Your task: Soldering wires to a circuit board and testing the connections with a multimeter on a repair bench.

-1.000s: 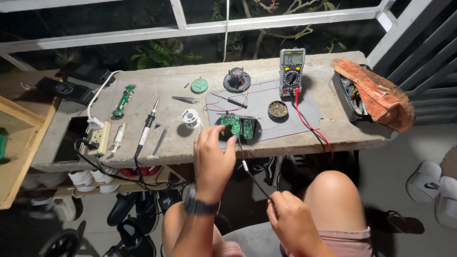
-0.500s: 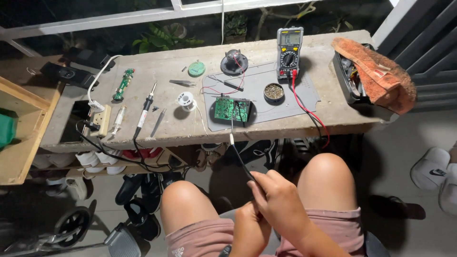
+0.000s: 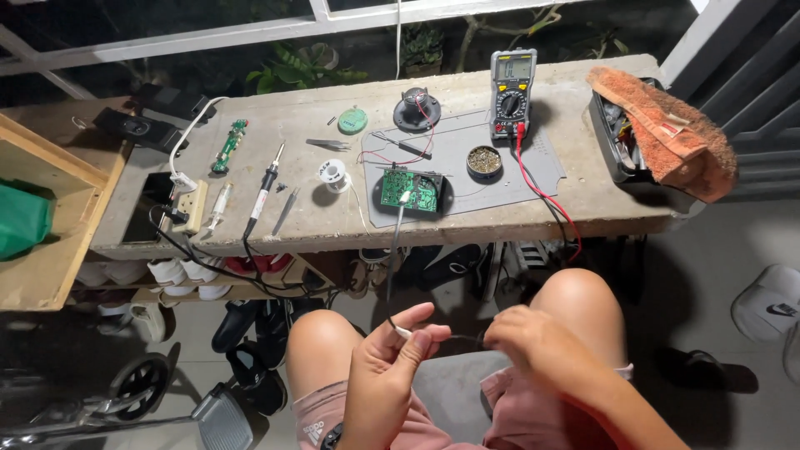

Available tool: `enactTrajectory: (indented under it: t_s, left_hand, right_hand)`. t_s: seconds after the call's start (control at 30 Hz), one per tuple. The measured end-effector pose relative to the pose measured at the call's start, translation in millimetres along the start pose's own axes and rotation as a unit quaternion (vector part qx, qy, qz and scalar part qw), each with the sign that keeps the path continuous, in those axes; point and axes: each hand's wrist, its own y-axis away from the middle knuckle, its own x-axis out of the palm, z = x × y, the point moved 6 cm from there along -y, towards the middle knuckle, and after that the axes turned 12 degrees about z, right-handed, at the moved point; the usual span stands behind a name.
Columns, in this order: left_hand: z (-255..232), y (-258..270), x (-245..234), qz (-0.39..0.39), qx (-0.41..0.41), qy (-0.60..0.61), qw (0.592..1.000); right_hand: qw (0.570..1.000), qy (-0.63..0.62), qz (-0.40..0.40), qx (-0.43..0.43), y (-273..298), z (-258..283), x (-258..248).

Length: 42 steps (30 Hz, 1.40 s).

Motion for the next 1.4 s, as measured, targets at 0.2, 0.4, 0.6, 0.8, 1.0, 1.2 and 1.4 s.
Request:
enactTrajectory:
  t_s: [0.2, 0.4, 0.6, 0.8, 1.0, 1.2, 1.4]
  left_hand:
    - [6, -1, -16, -0.071, 0.009, 0.1, 0.992]
    - [38, -30, -29, -0.046, -0.054, 0.219, 0.973]
    - [81, -43, -28, -0.02, -0.086, 0.32, 0.943]
    - [85, -38, -3, -0.038, -0.158, 0.415, 0.895]
    - [182, -20, 16, 0.058, -0.205, 0.366, 0.906]
    - [151, -4, 9, 0.025, -0.148, 0.334, 0.931]
    - [118, -13, -47, 0.081, -0.017, 0.519, 0.851]
  right_hand:
    - [0.952, 0.156, -0.259, -0.048, 25, 116, -123]
    - [0.974, 0.079, -0.208, -0.053, 22, 127, -127]
    - [0.987, -0.14, -0.009, -0.083, 39, 136, -96]
    - [0.999, -0.01, 0.037, 0.007, 40, 84, -31]
    - [0.986, 0.1, 0.022, 0.134, 33, 34, 41]
    - [0.976, -0.113, 0.055, 0.179, 30, 60, 8]
    - [0.97, -0.192, 0.117, -0.094, 16, 50, -32]
